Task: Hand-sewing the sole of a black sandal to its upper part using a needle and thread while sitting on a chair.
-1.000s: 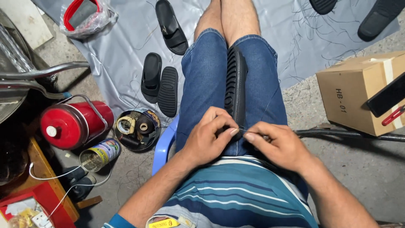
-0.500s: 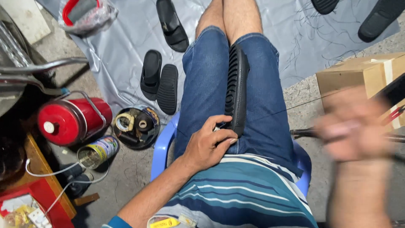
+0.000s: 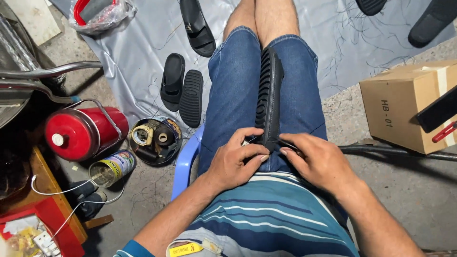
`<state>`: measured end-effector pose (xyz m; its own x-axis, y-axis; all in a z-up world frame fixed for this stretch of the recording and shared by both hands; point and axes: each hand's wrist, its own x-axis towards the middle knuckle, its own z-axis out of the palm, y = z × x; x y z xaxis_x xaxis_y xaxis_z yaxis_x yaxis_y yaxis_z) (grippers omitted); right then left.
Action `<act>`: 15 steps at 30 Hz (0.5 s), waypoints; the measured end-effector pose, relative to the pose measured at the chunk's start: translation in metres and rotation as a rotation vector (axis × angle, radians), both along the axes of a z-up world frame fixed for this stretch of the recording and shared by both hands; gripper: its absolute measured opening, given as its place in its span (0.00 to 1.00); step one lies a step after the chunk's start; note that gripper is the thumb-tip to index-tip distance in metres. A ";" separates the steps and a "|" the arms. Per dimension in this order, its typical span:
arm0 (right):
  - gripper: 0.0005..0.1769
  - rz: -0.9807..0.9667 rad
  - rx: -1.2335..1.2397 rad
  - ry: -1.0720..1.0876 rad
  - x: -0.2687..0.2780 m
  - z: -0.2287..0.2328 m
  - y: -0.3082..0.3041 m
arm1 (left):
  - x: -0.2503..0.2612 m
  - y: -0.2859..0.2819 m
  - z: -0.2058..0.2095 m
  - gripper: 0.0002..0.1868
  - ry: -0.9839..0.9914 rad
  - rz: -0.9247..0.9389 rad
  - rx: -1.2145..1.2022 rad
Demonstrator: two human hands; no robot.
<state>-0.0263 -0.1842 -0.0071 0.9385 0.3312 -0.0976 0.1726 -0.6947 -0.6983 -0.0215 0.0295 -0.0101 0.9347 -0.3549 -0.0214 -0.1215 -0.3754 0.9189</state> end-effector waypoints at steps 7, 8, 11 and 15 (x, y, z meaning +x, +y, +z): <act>0.05 0.116 -0.059 0.113 -0.009 -0.002 0.005 | 0.001 -0.002 -0.003 0.06 -0.015 -0.003 0.003; 0.05 0.163 -0.088 0.103 -0.011 -0.003 0.007 | 0.000 -0.002 -0.003 0.06 -0.015 -0.006 0.001; 0.03 0.255 -0.051 0.122 0.010 0.022 0.007 | 0.001 -0.001 -0.003 0.06 -0.019 0.003 -0.001; 0.06 0.282 -0.063 0.016 0.036 0.028 -0.001 | 0.000 -0.002 -0.005 0.05 -0.013 0.001 -0.002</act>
<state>0.0097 -0.1855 0.0208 0.8082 0.5719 -0.1408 0.3543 -0.6631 -0.6593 -0.0217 0.0274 -0.0147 0.9352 -0.3541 -0.0088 -0.1330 -0.3740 0.9178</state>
